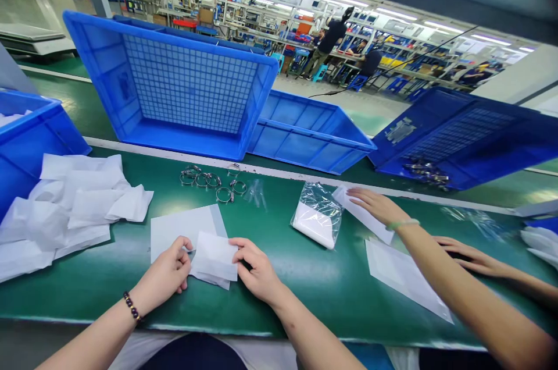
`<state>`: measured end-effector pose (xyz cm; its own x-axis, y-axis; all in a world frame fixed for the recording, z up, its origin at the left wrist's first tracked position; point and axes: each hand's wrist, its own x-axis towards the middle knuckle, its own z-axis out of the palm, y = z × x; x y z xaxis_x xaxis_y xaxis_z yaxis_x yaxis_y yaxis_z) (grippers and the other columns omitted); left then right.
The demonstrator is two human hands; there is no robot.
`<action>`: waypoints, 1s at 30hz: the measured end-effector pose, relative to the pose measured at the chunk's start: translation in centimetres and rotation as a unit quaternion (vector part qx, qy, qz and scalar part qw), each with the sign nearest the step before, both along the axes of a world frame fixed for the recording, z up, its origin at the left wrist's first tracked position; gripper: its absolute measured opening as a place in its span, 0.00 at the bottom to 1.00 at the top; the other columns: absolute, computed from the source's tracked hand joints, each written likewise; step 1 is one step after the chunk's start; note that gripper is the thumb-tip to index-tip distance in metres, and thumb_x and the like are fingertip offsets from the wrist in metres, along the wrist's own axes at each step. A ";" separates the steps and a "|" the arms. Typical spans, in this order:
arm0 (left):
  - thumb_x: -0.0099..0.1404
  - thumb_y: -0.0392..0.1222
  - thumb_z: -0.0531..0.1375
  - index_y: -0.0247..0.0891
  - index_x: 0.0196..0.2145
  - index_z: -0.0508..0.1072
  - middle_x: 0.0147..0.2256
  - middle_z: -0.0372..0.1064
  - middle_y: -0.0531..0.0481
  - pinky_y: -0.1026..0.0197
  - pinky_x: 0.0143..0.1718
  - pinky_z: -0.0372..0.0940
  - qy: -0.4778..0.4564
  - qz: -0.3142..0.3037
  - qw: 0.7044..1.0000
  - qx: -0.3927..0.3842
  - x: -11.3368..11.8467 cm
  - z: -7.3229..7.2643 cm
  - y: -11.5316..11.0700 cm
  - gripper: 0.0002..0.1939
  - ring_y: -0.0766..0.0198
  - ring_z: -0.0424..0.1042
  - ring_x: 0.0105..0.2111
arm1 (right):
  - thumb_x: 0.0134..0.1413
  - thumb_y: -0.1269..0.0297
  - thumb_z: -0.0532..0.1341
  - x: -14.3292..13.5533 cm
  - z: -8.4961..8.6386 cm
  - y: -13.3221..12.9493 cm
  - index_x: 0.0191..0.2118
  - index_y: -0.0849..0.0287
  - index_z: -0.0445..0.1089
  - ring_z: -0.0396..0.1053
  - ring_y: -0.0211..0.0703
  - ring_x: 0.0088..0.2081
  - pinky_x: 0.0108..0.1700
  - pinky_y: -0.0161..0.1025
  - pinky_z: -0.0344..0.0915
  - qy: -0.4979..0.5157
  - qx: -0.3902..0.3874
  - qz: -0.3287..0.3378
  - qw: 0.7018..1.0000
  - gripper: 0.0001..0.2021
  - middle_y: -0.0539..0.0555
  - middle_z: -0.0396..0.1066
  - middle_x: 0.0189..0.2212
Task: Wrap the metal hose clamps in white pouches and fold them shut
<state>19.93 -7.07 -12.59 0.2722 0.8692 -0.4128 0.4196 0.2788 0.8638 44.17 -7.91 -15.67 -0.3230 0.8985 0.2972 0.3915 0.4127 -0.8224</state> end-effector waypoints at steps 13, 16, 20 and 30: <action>0.57 0.41 0.51 0.41 0.32 0.57 0.24 0.60 0.58 0.65 0.22 0.56 0.137 -0.047 0.985 0.095 0.8 2.9 -1.0 0.04 0.68 0.62 0.20 | 0.48 0.77 0.54 0.0 0.2 0.0 0.32 0.57 0.66 0.65 0.44 0.48 0.48 0.41 0.62 0.007 -0.002 -0.002 1.000 0.09 0.59 0.65 0.47; 0.58 0.43 0.52 0.41 0.33 0.57 0.26 0.62 0.57 0.64 0.24 0.55 0.153 -0.038 0.982 0.101 1.1 3.4 -1.4 0.07 0.67 0.60 0.20 | 0.48 0.77 0.54 0.0 0.3 -0.1 0.32 0.57 0.65 0.66 0.43 0.47 0.48 0.40 0.63 0.003 0.000 -0.002 1.000 0.08 0.59 0.65 0.47; 0.59 0.45 0.51 0.42 0.39 0.55 0.34 0.63 0.54 0.63 0.25 0.58 0.101 -0.007 0.992 0.072 1.3 2.0 -1.0 0.10 0.69 0.61 0.19 | 0.49 0.77 0.53 0.0 0.3 -0.1 0.32 0.57 0.66 0.67 0.42 0.43 0.46 0.39 0.64 -0.016 0.021 -0.002 1.000 0.09 0.59 0.64 0.47; 0.60 0.35 0.46 0.42 0.41 0.55 0.25 0.57 0.58 0.64 0.29 0.56 0.167 -0.057 0.976 0.127 0.9 0.5 0.2 0.10 0.66 0.63 0.23 | 0.46 0.79 0.53 0.0 -0.1 -0.1 0.32 0.58 0.68 0.63 0.42 0.38 0.37 0.39 0.65 -0.100 0.143 -0.001 0.985 0.11 0.58 0.63 0.41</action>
